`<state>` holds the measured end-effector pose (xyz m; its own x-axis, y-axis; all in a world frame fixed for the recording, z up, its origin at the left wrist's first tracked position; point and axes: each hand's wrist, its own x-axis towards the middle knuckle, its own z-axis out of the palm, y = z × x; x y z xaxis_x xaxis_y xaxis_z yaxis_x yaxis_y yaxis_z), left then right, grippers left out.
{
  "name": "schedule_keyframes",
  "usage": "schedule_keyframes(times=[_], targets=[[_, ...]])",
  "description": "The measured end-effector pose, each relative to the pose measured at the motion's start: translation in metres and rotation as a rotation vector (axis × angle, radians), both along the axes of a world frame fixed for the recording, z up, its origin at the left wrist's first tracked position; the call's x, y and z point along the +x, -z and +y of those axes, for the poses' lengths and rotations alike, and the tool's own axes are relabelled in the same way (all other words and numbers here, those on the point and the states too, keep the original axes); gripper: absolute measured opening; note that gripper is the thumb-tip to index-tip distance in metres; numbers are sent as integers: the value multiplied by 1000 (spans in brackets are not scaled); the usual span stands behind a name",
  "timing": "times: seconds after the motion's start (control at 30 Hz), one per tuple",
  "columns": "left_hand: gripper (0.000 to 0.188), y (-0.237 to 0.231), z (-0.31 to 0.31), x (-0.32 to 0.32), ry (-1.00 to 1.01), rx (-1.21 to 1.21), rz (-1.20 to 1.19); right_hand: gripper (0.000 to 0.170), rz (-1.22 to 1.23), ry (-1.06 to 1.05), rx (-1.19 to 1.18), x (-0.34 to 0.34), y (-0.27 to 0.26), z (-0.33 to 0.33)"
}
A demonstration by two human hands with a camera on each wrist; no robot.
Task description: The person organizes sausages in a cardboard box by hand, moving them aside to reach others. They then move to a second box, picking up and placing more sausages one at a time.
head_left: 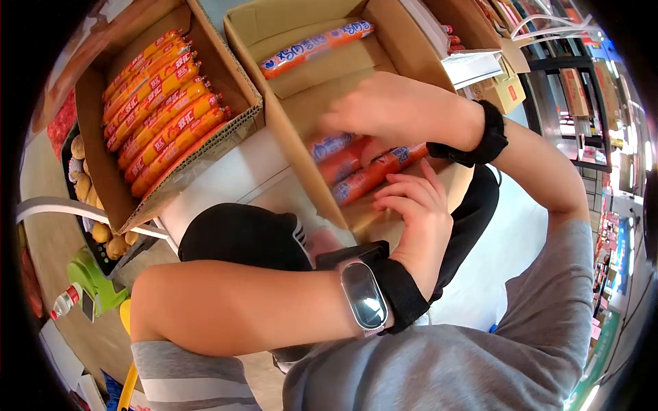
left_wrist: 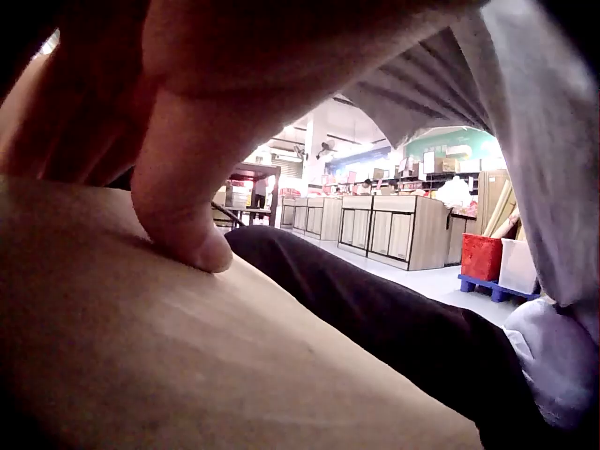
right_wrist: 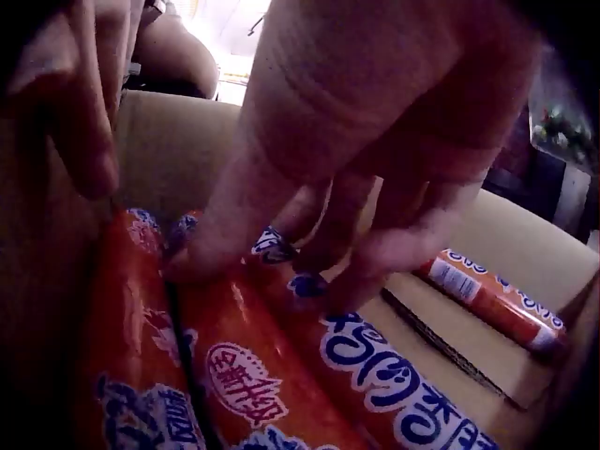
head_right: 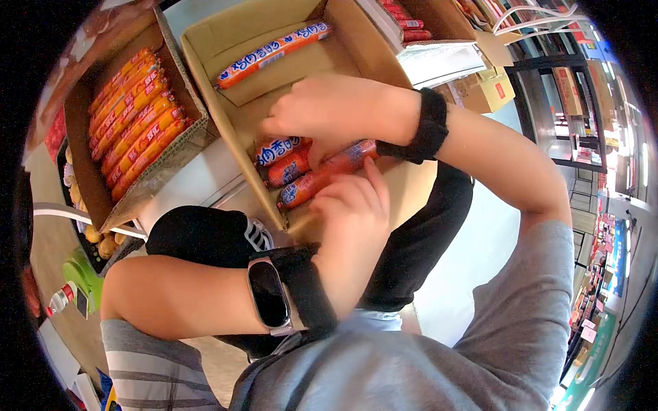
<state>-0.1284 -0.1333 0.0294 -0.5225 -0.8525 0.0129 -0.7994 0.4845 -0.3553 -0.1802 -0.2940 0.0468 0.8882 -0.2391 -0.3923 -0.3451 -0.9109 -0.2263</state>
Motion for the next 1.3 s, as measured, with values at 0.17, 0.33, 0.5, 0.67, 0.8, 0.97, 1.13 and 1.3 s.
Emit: schedule_keyframes(times=[0.17, 0.33, 0.5, 0.67, 0.8, 0.97, 1.13, 1.3], targets=[[45, -3, -3, 0, -7, 56, 44, 37, -142, 34, 10, -9, 8, -13], [45, -2, -3, -3, -17, 40, 40, 30, -88, 202, 104, -17, 5, -25], [44, -7, -4, -2, -15, 108, 48, 37, 8, 87, 21, -22, 12, -22], [44, -5, -4, -3, -22, 89, 40, 35, 1, 136, 132, -18, 10, -28], [43, -3, -4, -4, -22, 88, 48, 34, -7, 141, 156, -20, 11, -31], [43, -3, -4, -3, -21, 85, 50, 28, -52, 178, 166, -19, 10, -34], [43, -2, -5, -2, -14, 96, 65, 27, -74, 147, 192, -18, 16, -41], [43, -3, -5, -4, -31, 131, 74, 26, -55, 154, 191, -16, 14, -40]])
